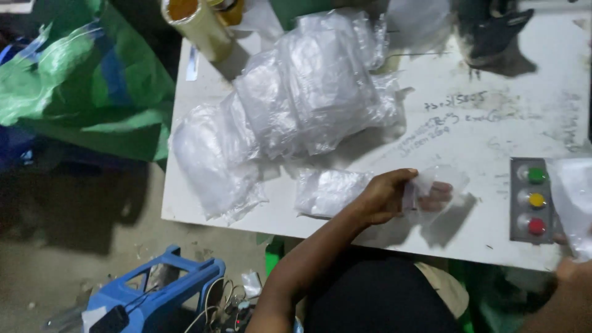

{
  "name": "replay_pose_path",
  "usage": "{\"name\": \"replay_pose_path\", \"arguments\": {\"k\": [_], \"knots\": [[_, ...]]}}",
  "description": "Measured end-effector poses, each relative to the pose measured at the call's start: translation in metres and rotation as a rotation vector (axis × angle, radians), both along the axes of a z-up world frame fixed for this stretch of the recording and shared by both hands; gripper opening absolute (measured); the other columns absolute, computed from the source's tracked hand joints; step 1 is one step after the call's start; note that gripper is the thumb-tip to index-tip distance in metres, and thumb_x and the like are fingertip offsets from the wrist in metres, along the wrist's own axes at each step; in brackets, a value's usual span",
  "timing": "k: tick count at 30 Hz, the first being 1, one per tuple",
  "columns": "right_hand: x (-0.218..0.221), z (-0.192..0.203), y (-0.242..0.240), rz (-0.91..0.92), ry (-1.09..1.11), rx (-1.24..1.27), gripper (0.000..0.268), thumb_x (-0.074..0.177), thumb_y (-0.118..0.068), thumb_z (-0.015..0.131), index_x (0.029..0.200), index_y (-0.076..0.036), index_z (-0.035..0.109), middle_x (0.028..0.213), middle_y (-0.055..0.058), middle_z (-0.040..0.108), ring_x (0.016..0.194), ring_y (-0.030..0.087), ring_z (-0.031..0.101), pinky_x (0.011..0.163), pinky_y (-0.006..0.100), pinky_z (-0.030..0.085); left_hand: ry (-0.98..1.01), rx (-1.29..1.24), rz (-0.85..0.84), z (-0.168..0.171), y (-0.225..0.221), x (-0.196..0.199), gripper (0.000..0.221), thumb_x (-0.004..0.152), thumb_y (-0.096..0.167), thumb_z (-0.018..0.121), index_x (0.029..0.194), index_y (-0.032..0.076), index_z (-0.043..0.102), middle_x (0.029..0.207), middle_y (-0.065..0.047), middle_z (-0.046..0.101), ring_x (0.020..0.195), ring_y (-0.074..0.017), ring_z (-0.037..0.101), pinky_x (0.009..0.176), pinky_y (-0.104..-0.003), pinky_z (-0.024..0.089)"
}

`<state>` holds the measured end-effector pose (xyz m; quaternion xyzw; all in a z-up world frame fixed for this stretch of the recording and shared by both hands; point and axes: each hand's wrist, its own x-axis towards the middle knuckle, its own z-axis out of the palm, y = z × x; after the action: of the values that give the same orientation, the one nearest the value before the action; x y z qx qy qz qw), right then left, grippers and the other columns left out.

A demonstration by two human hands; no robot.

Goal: Sorting, smoothing, and stacking plastic bags on a work table in a factory setting.

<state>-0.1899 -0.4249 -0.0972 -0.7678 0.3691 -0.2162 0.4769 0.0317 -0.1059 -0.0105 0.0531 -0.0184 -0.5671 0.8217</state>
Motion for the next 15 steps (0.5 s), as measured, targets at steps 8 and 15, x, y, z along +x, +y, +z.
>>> {"name": "replay_pose_path", "arguments": {"k": [8, 15], "knots": [[0.062, 0.150, 0.121, 0.501, -0.053, -0.493, 0.049, 0.087, 0.014, 0.061, 0.133, -0.002, 0.065, 0.139, 0.020, 0.067, 0.104, 0.031, 0.069, 0.073, 0.036, 0.056, -0.221, 0.807, 0.077, 0.036, -0.027, 0.010, 0.094, 0.075, 0.046, 0.073, 0.148, -0.003, 0.039, 0.120, -0.025, 0.062, 0.108, -0.0394, 0.065, 0.091, -0.048, 0.059], [0.071, 0.153, 0.113, 0.606, 0.191, -0.444, 0.071, 0.073, 0.017, 0.068, 0.135, -0.017, 0.069, 0.146, 0.008, 0.066, 0.114, 0.025, 0.069, 0.059, 0.029, 0.058, -0.792, 1.282, 0.179, 0.068, -0.046, 0.049, 0.019, 0.090, 0.020, 0.075, 0.086, 0.005, 0.064, 0.072, -0.004, 0.064, 0.055, -0.0168, 0.063, 0.055, -0.031, 0.052]]}}
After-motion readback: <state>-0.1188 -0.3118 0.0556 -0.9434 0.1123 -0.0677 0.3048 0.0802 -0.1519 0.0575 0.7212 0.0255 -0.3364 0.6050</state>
